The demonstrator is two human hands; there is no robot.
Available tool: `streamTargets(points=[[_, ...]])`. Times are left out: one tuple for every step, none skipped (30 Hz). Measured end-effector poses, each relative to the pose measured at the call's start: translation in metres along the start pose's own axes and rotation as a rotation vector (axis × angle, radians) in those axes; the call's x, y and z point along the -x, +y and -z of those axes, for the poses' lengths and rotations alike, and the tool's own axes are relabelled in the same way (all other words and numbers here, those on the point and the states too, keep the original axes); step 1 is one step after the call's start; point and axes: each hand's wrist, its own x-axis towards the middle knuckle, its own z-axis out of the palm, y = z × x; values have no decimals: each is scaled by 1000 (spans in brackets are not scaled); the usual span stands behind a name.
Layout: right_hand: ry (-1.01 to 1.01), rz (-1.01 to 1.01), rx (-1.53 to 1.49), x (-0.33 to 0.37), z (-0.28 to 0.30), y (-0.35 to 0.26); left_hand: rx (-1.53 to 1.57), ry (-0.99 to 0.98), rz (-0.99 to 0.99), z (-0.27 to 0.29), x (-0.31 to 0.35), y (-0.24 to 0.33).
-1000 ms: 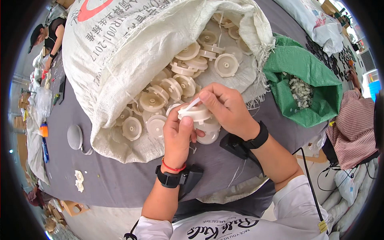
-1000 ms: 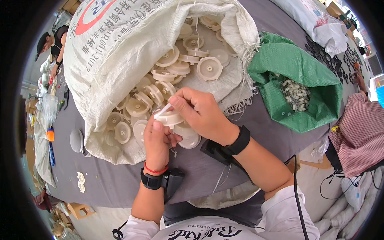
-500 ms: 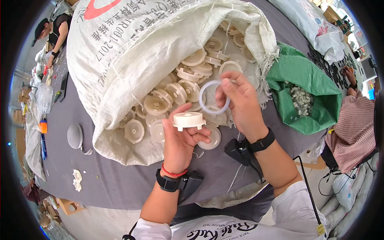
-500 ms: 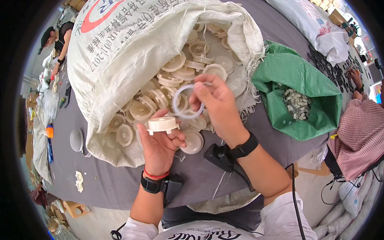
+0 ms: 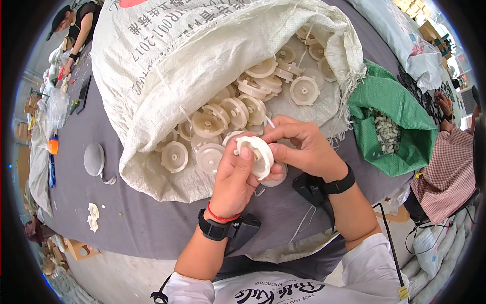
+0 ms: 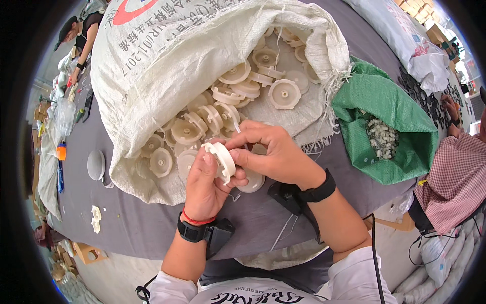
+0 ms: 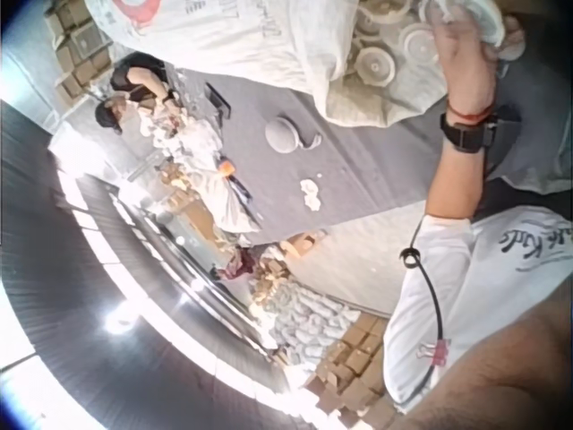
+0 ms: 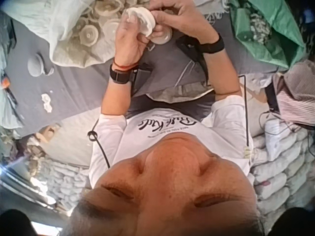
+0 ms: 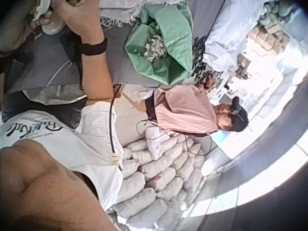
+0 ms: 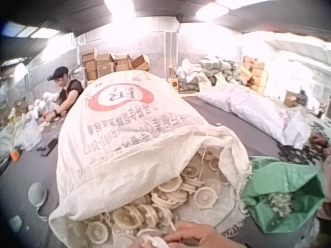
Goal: Assembling circular plastic parts by hand at a manufacturing workbench.
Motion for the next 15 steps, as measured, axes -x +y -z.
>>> streamTargets(points=[[-26, -32, -63, -1, 1, 1, 1, 2, 0, 2, 0, 0], [-50, -63, -125, -1, 1, 2, -37, -17, 4, 3, 1, 0], [-48, -61, -124, -2, 1, 3, -76, -37, 9, 5, 2, 0], [-85, -57, -160, -4, 0, 4, -78, -40, 9, 7, 2, 1], [-120, -57, -197, -4, -1, 6, -169, -43, -5, 12, 2, 0], [-112, -57, -197, -4, -1, 7, -263, -49, -19, 15, 2, 1], [-157, -94, -267, -4, -1, 7, -267, -56, -13, 19, 1, 3], [-187, -131, -328, -2, 3, 6, -241, -98, -1, 20, -1, 3], [-157, -127, -317, 1, 7, 4, -217, -144, 14, 17, -3, 2], [-175, -143, -284, 2, 12, 2, -210, -108, -3, 10, -4, -2], [-174, -153, -255, 4, 16, 2, -228, -156, 23, 7, -5, -6], [-173, -115, -252, 3, 12, 1, -199, -109, -16, 9, -2, -4], [-168, -83, -207, -1, 6, 0, -168, -67, -48, 12, 3, -1], [-153, -62, -153, -3, 1, 0, -179, -125, -6, 15, 6, 2], [-154, -62, -144, -7, -5, -1, -189, -44, -64, 16, 12, 5]])
